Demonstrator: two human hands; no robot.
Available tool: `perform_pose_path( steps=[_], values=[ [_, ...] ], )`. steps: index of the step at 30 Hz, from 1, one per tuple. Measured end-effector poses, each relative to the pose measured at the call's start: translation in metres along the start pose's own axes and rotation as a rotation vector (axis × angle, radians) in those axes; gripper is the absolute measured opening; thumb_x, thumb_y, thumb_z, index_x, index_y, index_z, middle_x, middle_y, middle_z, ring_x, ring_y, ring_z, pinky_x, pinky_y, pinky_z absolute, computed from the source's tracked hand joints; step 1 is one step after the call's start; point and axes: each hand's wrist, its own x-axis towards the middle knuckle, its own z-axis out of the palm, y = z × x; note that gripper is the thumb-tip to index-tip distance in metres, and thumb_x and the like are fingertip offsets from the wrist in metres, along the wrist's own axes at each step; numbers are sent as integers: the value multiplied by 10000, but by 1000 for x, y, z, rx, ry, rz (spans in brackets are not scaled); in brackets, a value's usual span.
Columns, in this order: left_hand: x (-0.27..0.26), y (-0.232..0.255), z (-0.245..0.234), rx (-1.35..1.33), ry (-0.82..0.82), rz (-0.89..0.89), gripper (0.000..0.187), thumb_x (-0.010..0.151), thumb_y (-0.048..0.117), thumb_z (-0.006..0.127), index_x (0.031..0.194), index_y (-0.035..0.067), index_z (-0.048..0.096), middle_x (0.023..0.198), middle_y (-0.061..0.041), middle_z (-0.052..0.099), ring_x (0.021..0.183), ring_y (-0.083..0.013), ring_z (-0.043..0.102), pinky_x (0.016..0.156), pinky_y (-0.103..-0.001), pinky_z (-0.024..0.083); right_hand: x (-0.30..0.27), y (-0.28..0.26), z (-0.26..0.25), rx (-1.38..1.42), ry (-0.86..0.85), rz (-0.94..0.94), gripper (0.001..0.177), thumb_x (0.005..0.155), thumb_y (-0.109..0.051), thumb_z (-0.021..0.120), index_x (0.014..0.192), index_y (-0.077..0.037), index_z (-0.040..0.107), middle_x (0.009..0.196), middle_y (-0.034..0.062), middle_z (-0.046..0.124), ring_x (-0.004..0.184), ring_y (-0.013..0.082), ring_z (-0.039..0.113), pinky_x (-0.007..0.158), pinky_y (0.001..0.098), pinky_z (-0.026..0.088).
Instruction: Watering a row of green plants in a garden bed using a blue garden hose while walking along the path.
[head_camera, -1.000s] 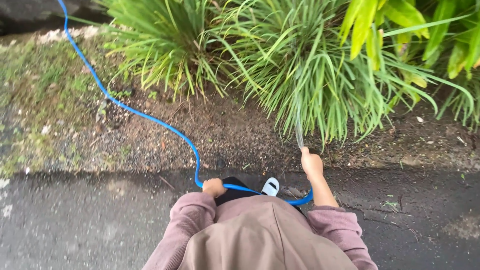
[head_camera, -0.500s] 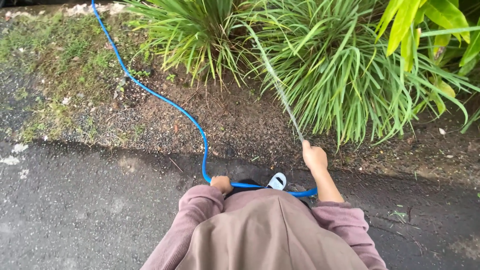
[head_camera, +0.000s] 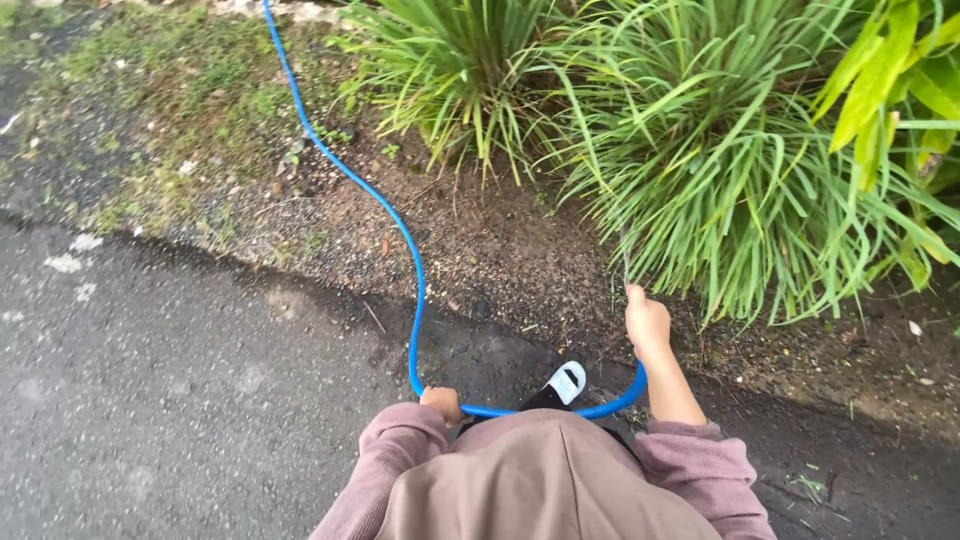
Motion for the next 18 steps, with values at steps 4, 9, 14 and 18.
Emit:
perform_pose_path(
  steps=[4,9,14,18],
  values=[
    [-24,-12,22,-30,13,-25,235,882,381,586,844,261,784,1094,-22,786,1177,-246,700,1053,-352,398,-14,-17,9,216,-42,-65,537,976,-425,497,526,-136,455,477,78,344,376,197,321,413,347,308],
    [-48,-13,52,-81,8,-49,410,920,491,602,1095,160,767,1186,-38,765,1229,-226,675,1084,-381,402,-44,-34,6,397,-199,-74,601,1036,-414,427,484,-188,345,436,-24,209,328,114,182,384,259,157],
    [-67,-7,92,-127,22,-69,413,899,488,622,1081,146,763,1163,-51,767,1221,-241,677,1077,-400,394,-66,-20,10,435,-192,-105,551,1003,-386,473,518,-149,364,435,9,228,325,127,207,373,279,170],
    [-74,0,120,-98,42,-76,362,890,470,600,1017,182,779,1107,-28,780,1174,-235,699,1000,-385,426,-69,3,20,483,-187,-152,539,964,-396,506,515,-120,393,425,22,252,316,130,251,348,290,189]
  ],
)
